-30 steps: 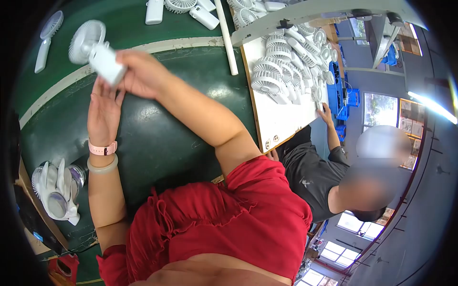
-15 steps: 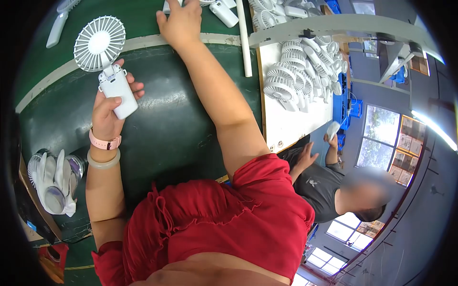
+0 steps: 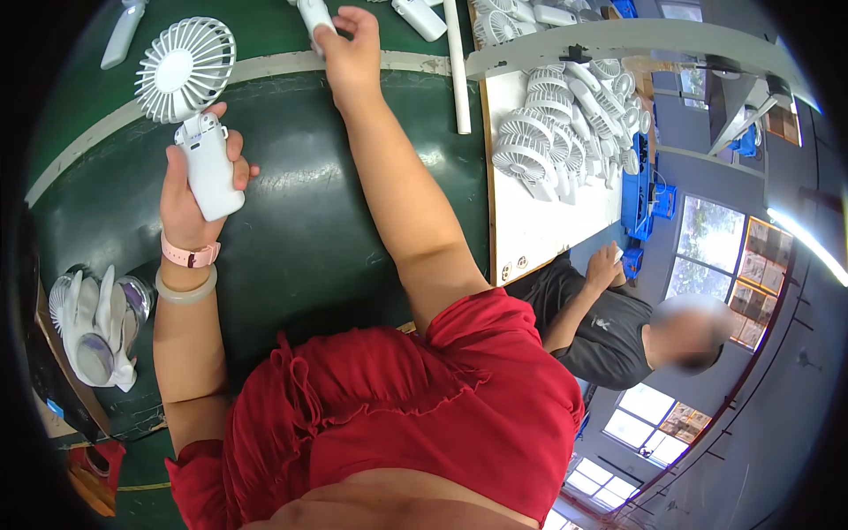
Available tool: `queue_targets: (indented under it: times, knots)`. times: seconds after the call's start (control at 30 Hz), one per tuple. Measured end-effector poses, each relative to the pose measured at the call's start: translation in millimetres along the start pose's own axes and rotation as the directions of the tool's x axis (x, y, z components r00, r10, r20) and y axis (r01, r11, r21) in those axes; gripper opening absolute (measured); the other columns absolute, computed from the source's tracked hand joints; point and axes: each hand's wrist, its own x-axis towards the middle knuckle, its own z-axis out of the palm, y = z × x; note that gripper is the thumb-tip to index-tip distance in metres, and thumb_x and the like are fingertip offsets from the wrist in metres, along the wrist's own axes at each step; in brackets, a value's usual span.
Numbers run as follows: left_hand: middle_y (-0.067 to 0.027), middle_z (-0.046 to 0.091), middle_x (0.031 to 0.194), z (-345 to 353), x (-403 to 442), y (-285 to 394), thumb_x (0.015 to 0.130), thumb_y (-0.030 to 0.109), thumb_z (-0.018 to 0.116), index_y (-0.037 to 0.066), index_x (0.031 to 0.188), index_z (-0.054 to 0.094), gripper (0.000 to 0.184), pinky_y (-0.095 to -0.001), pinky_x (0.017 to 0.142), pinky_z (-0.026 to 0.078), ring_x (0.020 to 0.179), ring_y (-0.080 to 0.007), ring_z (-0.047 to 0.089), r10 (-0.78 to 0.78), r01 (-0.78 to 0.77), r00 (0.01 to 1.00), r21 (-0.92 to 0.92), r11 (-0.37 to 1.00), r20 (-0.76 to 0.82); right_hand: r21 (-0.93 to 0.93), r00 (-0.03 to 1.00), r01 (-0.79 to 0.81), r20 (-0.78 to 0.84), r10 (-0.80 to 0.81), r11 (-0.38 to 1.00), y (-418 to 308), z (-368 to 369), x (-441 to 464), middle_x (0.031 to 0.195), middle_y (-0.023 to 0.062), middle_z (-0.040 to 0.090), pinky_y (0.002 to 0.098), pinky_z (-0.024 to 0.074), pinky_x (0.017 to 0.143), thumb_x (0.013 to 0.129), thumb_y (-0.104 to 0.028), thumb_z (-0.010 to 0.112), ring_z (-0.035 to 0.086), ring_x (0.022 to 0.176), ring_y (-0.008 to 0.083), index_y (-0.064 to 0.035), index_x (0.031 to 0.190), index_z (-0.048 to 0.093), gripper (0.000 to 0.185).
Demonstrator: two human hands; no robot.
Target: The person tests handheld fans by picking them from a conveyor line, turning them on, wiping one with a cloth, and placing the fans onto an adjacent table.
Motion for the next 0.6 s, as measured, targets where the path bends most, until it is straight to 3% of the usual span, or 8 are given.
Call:
queue_targets:
  times: [0.13, 0.17, 0.27, 0.3, 0.33, 0.43, 0.53, 0.6]
  knots:
    - [-0.0066, 0.049, 0.089, 7.2, 0.0, -3.6, 0.084, 0.062, 0.032, 0.001, 0.133, 0.026, 0.079, -0.032, 0.07, 0.042, 0.066, -0.0153, 0.05, 0.023, -0.02, 0.998, 0.067, 0.998, -0.053, -0.464, 0.943, 0.332, 0.13, -0.307, 0.822, 19.2, -28.0, -42.9, 0.102, 0.0155, 0.047, 0.0365, 0.0411, 0.083, 0.071, -0.006, 0.064, 0.049, 0.097, 0.028, -0.0013, 0.105, 0.047, 0.038]
    - [-0.0069, 0.054, 0.09, 8.7, -1.1, -6.2, 0.089, 0.056, 0.027, 0.002, 0.129, 0.034, 0.068, -0.0285, 0.064, 0.045, 0.071, -0.0161, 0.056, 0.076, -0.068, 0.994, 0.101, 0.992, -0.077, -0.641, 0.84, 0.516, 0.251, -0.481, 0.568, 16.4, -30.4, -56.5, 0.106, 0.013, 0.048, 0.0347, 0.0415, 0.08, 0.069, -0.005, 0.065, 0.05, 0.094, 0.0263, -0.0038, 0.103, 0.05, 0.037]
    - [-0.0073, 0.057, 0.092, 44.7, -9.9, -1.6, 0.092, 0.045, 0.032, 0.003, 0.122, 0.04, 0.052, -0.0255, 0.063, 0.048, 0.07, -0.0148, 0.059, 0.198, -0.165, 0.977, 0.296, 0.941, -0.083, -0.77, 0.688, 0.611, 0.4, -0.606, 0.185, -0.4, -6.7, -97.3, 0.103, 0.0151, 0.048, 0.0434, 0.0348, 0.084, 0.064, -0.007, 0.062, 0.043, 0.1, 0.0353, -0.0063, 0.093, 0.055, 0.03]
    - [-0.0076, 0.057, 0.091, 59.7, -15.2, 2.8, 0.092, 0.045, 0.034, 0.002, 0.122, 0.038, 0.052, -0.0249, 0.066, 0.048, 0.073, -0.0137, 0.059, 0.222, -0.198, 0.974, 0.3, 0.933, -0.05, -0.652, 0.613, 0.725, 0.467, -0.637, 0.221, -6.8, 5.8, -107.0, 0.105, 0.0157, 0.047, 0.0442, 0.0326, 0.086, 0.067, -0.01, 0.061, 0.042, 0.102, 0.0359, -0.0059, 0.095, 0.055, 0.029]
    - [-0.0092, 0.057, 0.093, 76.9, -23.5, 10.1, 0.092, 0.045, 0.033, 0.001, 0.123, 0.035, 0.053, -0.0245, 0.068, 0.047, 0.076, -0.0144, 0.059, 0.226, -0.202, 0.974, 0.372, 0.906, -0.023, -0.254, 0.882, 0.432, 0.322, -0.345, 0.865, -3.5, 22.4, -117.7, 0.102, 0.0151, 0.048, 0.0411, 0.0341, 0.087, 0.068, -0.014, 0.061, 0.045, 0.1, 0.0352, -0.005, 0.097, 0.054, 0.031]
    - [-0.0123, 0.054, 0.101, 118.4, -58.0, 29.8, 0.088, 0.055, 0.032, -0.003, 0.125, 0.035, 0.068, -0.028, 0.07, 0.047, 0.081, -0.0192, 0.057, 0.279, -0.251, 0.96, 0.471, 0.846, 0.01, 0.033, 0.755, 0.53, 0.435, -0.49, 0.847, 19.8, 59.1, -162.1, 0.102, 0.0148, 0.049, 0.0393, 0.0353, 0.086, 0.069, -0.015, 0.061, 0.046, 0.099, 0.0345, -0.0045, 0.099, 0.053, 0.032]
    - [-0.0134, 0.055, 0.094, 135.2, -109.0, 48.0, 0.081, 0.069, 0.029, -0.006, 0.124, 0.034, 0.087, -0.0318, 0.069, 0.046, 0.078, -0.0203, 0.055, 0.416, -0.268, 0.89, 0.521, 0.81, -0.188, 0.443, 0.517, 0.565, 0.467, -0.717, 0.696, 80.7, 184.1, -201.8, 0.101, 0.0145, 0.05, 0.0367, 0.037, 0.085, 0.069, -0.016, 0.061, 0.047, 0.097, 0.0335, -0.0038, 0.101, 0.052, 0.035]
    - [-0.01, 0.054, 0.089, 139.9, -137.6, 65.0, 0.074, 0.075, 0.031, -0.003, 0.134, 0.021, 0.099, -0.0303, 0.066, 0.043, 0.073, -0.0178, 0.052, 0.457, -0.207, 0.844, 0.616, 0.76, -0.28, 0.678, 0.358, 0.506, 0.398, -0.845, 0.534, 84.4, 188.2, -196.8, 0.101, 0.0142, 0.051, 0.035, 0.0381, 0.085, 0.07, -0.017, 0.06, 0.048, 0.096, 0.0328, -0.0033, 0.102, 0.051, 0.036]
